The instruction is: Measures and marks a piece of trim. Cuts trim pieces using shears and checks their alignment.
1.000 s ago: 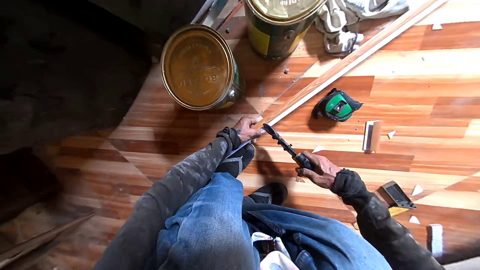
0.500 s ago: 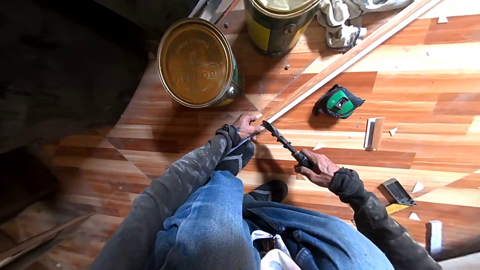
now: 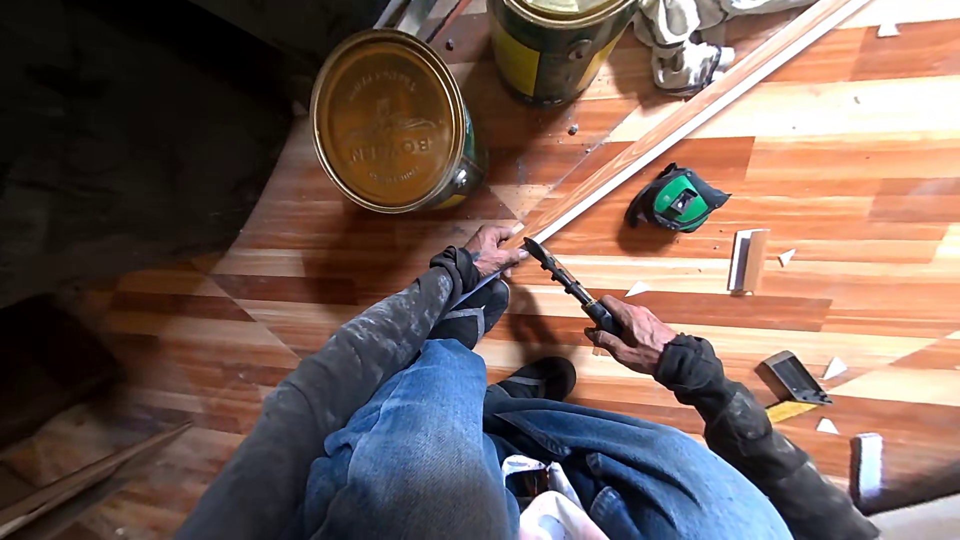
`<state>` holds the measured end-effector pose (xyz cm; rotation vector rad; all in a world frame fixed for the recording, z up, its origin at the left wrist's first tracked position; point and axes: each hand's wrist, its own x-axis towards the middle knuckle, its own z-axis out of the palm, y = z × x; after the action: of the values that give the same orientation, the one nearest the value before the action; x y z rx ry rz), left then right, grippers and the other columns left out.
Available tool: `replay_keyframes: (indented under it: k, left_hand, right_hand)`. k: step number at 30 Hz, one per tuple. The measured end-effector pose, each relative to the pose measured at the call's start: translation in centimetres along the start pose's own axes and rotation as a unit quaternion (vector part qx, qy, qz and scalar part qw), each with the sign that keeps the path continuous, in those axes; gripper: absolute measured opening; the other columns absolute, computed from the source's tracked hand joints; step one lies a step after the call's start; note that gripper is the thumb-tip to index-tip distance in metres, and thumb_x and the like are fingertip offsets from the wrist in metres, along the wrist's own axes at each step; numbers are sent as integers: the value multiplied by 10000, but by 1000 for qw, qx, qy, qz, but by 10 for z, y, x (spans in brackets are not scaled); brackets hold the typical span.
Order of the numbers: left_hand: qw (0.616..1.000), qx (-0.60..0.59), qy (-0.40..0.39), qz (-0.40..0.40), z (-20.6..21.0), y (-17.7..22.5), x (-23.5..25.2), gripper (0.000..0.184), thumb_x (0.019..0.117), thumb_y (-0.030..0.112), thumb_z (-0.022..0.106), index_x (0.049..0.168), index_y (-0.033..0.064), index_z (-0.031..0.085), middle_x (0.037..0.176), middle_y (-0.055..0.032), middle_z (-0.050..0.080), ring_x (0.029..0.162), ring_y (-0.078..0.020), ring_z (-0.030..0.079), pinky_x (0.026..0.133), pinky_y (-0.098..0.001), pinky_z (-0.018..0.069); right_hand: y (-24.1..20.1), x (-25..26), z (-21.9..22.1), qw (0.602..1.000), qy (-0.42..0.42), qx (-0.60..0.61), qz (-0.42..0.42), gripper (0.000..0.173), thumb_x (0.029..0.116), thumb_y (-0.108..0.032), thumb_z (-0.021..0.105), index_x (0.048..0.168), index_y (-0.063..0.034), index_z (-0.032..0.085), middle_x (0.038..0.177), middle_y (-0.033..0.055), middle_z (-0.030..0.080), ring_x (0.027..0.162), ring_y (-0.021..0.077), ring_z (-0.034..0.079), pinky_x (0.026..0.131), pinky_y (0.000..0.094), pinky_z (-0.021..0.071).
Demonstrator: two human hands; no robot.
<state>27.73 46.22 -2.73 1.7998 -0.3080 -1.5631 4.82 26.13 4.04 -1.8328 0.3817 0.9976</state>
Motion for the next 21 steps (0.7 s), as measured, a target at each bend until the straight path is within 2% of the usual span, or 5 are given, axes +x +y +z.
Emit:
replay_keyframes:
  k: [8,15,21]
  left_hand:
    - [1000,17,-5,11,-1,-3,1,196,962,124,711,1078,-30,675,788,-117,700,562,-135,637,575,-295,569]
    - [1000,3,0,11,-2,-2,0,191,957,103,714,1084,-35,678,757,-109,690,538,-115,621,558,-270,560]
    - [1000,2,-2,23,-3,-3,2,170,957,98,712,1041,-44,673,721,-101,681,529,-112,617,555,-267,557]
  right_hand:
    - [-2,0,12,1000,16,23,15,425,977,-331,600,1225,12,580,924,173,677,828,310,693,782,524,557]
    - [0,2,14,999,19,29,15,432,978,-346,595,1227,6,584,925,170,678,830,313,691,779,529,552]
    - [0,3,12,999,19,18,20,427,980,-359,595,1217,-5,583,910,162,674,818,306,689,764,527,553]
